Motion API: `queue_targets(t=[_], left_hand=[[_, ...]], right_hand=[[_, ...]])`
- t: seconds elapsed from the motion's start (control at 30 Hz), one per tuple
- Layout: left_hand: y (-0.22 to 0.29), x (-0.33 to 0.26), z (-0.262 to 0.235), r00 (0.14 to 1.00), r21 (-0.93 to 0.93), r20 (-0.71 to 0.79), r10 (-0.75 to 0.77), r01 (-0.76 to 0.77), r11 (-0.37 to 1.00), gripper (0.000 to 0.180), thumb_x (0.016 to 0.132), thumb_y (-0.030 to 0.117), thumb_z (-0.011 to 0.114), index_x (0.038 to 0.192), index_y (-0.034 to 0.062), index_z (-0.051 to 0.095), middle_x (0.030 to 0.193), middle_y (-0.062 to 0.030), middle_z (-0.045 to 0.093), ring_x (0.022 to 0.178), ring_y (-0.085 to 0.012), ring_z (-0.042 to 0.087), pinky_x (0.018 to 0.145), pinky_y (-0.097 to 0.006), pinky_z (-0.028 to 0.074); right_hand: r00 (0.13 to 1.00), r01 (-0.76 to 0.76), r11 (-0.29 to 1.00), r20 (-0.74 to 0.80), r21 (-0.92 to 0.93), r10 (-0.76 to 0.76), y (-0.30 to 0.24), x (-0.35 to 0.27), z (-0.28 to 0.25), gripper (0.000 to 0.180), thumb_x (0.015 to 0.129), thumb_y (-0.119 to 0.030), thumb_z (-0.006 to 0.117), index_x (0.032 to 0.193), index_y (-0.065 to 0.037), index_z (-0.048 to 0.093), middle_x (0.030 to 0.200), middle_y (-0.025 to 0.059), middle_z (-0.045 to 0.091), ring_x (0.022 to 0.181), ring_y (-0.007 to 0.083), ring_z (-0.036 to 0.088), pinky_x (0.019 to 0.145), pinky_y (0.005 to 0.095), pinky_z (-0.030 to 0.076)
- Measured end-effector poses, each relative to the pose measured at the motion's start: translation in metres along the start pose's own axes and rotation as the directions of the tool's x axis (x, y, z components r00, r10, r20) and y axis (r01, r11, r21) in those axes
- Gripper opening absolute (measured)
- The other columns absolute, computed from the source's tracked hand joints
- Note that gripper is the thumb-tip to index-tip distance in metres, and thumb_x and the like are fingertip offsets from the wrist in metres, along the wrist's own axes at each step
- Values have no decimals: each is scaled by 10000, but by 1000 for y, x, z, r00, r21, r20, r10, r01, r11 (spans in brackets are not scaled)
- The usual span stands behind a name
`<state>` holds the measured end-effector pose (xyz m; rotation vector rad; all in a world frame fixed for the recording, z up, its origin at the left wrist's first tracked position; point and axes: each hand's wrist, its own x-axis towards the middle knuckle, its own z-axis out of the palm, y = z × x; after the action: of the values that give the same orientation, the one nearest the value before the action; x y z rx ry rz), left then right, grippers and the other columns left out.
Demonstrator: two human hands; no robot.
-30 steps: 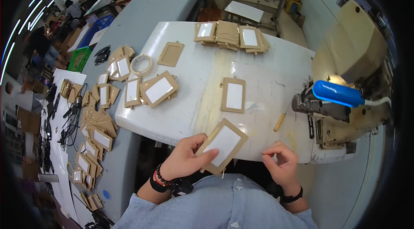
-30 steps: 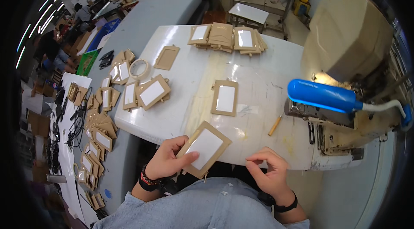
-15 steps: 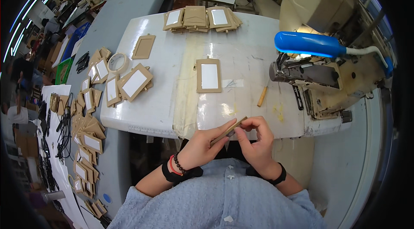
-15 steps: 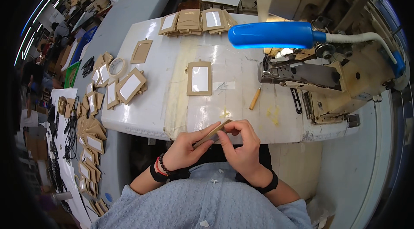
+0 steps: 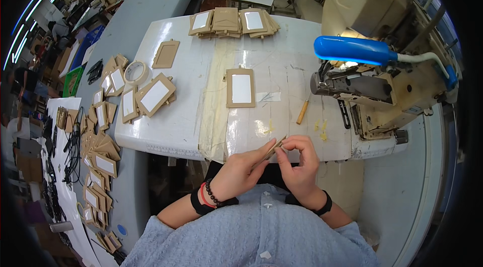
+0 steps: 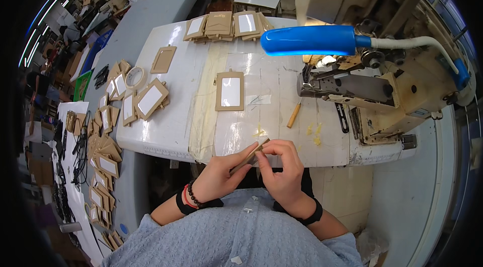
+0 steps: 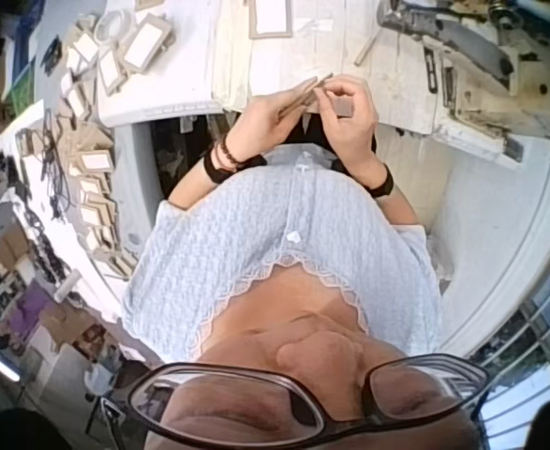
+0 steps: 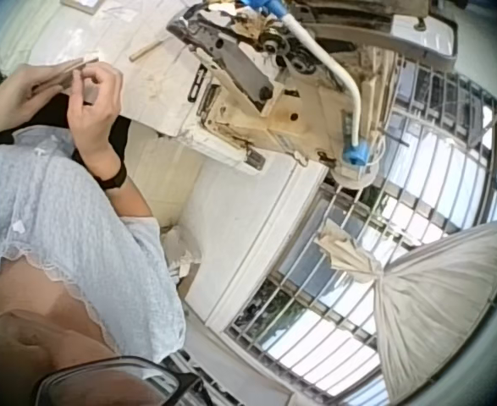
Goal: The person assembles small cardboard card holders by inserting white cards into the slots. They use a wooden tool to press the cards firmly into place and then stack the finished units on the table.
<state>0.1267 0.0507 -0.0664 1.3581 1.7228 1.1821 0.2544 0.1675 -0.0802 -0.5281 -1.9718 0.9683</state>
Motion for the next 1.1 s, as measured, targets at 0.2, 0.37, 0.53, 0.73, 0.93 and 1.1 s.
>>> queue_targets(t=[0.2,0.37,0.53,0.73,0.93,1.1], left_hand=[[5,7,4,998,83,-3,62,-61,995,575,860,-7,570,1411,65,424,803,-194,603,684,-356,616,637,-393,493],[4,10,4,995,91,-5,97,-96,991,564,863,-1,574,1406,69,437,789,-182,598,663,-318,592,628,-372,484],[12,9,0,999,5,41,-24,24,1000,531,896,34,587,1409,95,462,720,-105,568,594,-116,524,592,-278,457],[4,7,-1,984,-174,99,-149,165,971,468,933,68,570,1393,79,483,877,-51,667,778,-32,526,719,-217,482],[-14,6,5,1000,-253,2,-14,14,967,487,917,109,585,1393,103,483,597,-99,527,541,-76,445,539,-260,429],[-4,5,-5,996,-163,58,-75,83,983,483,920,116,584,1393,108,486,648,-92,583,579,-65,474,575,-244,447]], right_hand=[[992,-99,992,-75,82,105,5,-7,1,170,801,38,704,895,0,567,890,113,632,774,181,615,704,277,496],[990,-133,968,-9,211,139,7,-6,0,179,835,50,658,938,6,518,897,110,596,776,174,578,731,274,483],[996,-88,979,22,184,85,11,-7,0,185,861,53,617,963,-4,473,914,120,571,781,182,561,732,280,478],[993,-73,981,108,180,54,10,-8,-3,231,882,98,556,1027,-8,412,995,108,497,868,141,504,819,264,447],[996,-67,996,59,56,64,-3,5,-4,164,855,6,651,950,-1,517,901,103,540,732,164,540,672,266,467],[985,-65,998,158,4,64,-6,12,-6,140,877,-48,645,932,1,525,874,98,509,712,176,511,645,276,450]])
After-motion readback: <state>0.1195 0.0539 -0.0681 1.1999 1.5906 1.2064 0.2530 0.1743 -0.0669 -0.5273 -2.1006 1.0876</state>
